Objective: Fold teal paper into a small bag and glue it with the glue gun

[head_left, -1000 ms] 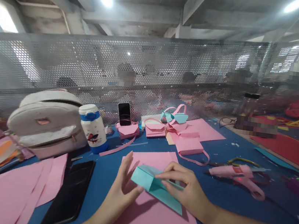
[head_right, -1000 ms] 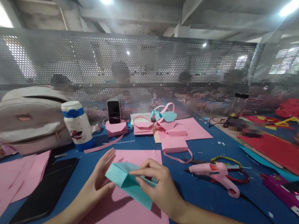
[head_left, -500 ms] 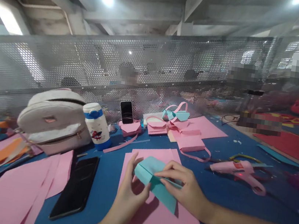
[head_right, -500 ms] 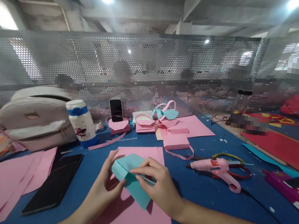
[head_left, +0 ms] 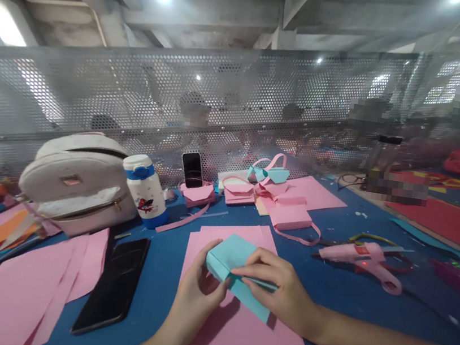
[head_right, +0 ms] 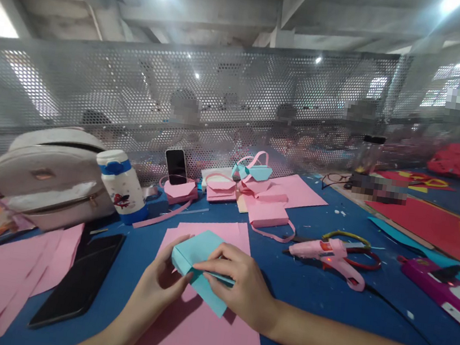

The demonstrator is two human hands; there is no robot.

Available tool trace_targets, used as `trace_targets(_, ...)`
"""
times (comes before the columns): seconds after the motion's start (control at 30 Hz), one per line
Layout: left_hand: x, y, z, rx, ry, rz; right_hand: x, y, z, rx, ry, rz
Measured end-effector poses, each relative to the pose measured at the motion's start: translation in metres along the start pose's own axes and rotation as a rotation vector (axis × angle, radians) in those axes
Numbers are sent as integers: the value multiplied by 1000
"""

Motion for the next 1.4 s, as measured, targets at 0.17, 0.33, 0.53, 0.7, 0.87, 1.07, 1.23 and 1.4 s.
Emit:
trace_targets(0.17,0,0,1,3,5,20,0,1,0,12,5,-23)
trace_targets(0.33,-3,2,0,34,27,7,2,1,1,14,-5,-38)
trace_targets(0.53,-7,-4,-2,-19,76,20,1,3,1,57,16,-47)
trace_targets(0.7,-6,-5,-1,-20,114,85,-2,5,2,83,45,-57)
trace_targets(0.87,-5,-10,-2,-23,133,119,-5,11,3,160,70,13)
trace_targets(1.07,-9,-18,-3,-23,149,96,-1,15,4,217,28,79)
trace_targets(1.23,-26,-19,2,30,249,-17,12,11,6,186,-123,127)
trace_targets(1.4,-41,-16,8,96,370,-169,21,11,11,224,-270,272)
Point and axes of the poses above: each hand's wrist, its own z-axis away from the middle knuckle, its own y-axis out of the palm, x = y × z, the point moved 8 cm from there along -z, towards the middle knuckle, and after that the axes turned 1 degree about -y, right-handed, at the moved point
